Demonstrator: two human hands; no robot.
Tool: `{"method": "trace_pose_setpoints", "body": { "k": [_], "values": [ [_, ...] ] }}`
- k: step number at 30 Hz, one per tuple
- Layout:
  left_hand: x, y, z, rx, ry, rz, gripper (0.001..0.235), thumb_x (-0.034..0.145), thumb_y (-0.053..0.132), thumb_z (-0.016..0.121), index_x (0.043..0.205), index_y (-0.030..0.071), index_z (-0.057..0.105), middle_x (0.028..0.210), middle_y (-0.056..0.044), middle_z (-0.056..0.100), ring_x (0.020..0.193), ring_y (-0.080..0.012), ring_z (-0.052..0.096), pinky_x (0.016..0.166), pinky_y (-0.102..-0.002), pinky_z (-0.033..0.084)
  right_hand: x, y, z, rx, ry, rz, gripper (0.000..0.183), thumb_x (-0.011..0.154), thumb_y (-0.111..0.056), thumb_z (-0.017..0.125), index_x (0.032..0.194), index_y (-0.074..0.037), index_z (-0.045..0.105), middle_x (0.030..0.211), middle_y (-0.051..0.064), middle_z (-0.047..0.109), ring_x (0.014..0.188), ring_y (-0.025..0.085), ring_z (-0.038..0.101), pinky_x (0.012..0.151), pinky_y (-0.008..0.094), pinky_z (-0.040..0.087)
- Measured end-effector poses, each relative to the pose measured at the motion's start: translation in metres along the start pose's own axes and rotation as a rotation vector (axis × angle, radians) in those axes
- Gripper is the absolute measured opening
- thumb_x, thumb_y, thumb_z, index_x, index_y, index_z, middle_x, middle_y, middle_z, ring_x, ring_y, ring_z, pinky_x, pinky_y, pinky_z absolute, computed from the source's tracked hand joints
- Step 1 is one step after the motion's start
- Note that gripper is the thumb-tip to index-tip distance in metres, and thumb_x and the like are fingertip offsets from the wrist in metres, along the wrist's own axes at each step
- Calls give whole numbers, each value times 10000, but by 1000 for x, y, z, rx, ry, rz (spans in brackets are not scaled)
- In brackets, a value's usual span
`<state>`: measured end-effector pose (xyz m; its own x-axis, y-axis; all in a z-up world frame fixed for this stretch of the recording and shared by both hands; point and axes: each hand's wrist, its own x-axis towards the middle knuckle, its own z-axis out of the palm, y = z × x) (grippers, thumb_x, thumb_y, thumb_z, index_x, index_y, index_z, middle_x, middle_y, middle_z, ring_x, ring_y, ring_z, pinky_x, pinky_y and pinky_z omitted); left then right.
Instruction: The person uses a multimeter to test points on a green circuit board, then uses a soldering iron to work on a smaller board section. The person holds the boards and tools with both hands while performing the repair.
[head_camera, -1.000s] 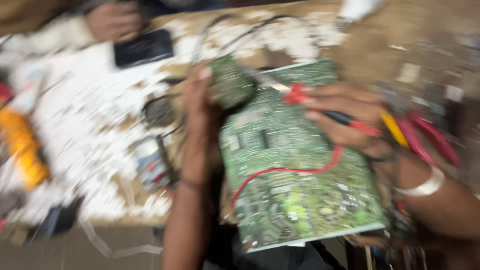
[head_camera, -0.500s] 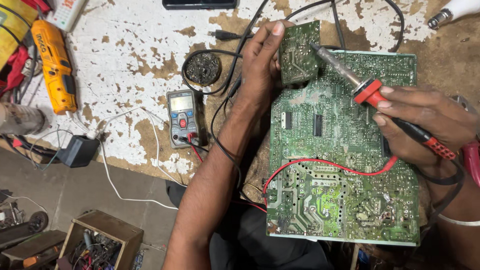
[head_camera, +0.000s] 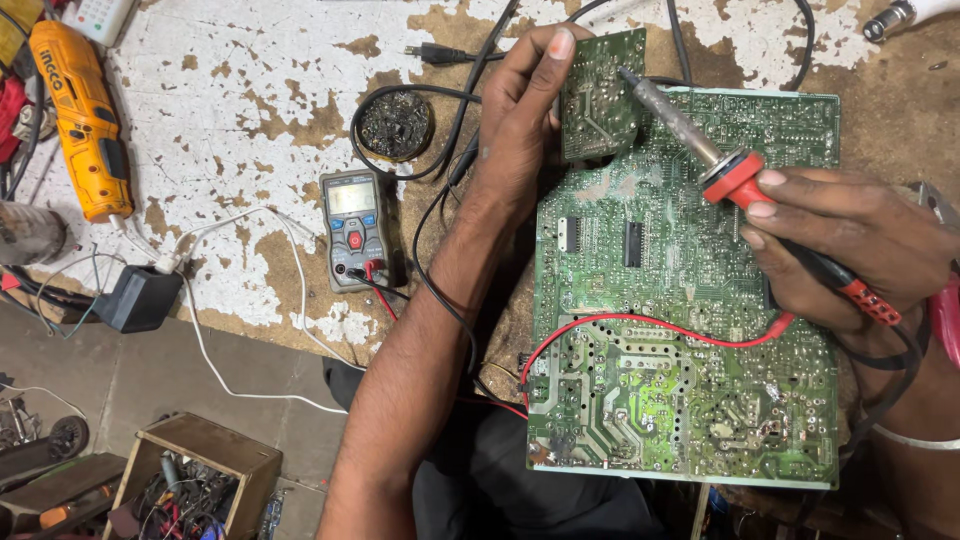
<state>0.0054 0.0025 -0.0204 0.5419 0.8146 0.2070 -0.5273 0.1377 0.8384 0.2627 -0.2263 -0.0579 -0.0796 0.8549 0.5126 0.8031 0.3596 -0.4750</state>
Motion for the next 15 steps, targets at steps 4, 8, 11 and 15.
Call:
{"method": "trace_pose_setpoints", "body": {
  "k": [4,8,11,15],
  "values": [
    [-1,4,3,10,28,-14,401,1083,425,593,1235,59,652,985,-27,692,853,-75,691,732,-271,619,18,-16,-3,15,32,-31,290,993,-23,731,1278,-11,677,1140,136,709,836,166,672,709,256,548],
    [-3,7,4,70,50,-33,399,1082,435,590,1226,69,657,853,25,632,662,-12,571,537,-190,458,50,-46,-20,-65,115,-201,226,918,30,794,1123,13,700,1110,195,711,928,268,707,758,326,593],
    [-2,7,4,93,66,-45,403,1062,452,580,1207,82,651,816,41,642,597,-12,591,447,-190,430,69,-65,-29,-82,111,-224,216,894,34,843,1069,14,717,1070,192,716,910,276,712,749,336,594],
    [0,6,4,155,70,-19,412,1071,484,574,1189,100,665,738,51,600,534,-6,563,399,-185,401,81,-70,-28,-59,127,-250,204,896,27,843,1058,11,720,1064,185,722,921,277,738,736,308,612]
  ]
}}
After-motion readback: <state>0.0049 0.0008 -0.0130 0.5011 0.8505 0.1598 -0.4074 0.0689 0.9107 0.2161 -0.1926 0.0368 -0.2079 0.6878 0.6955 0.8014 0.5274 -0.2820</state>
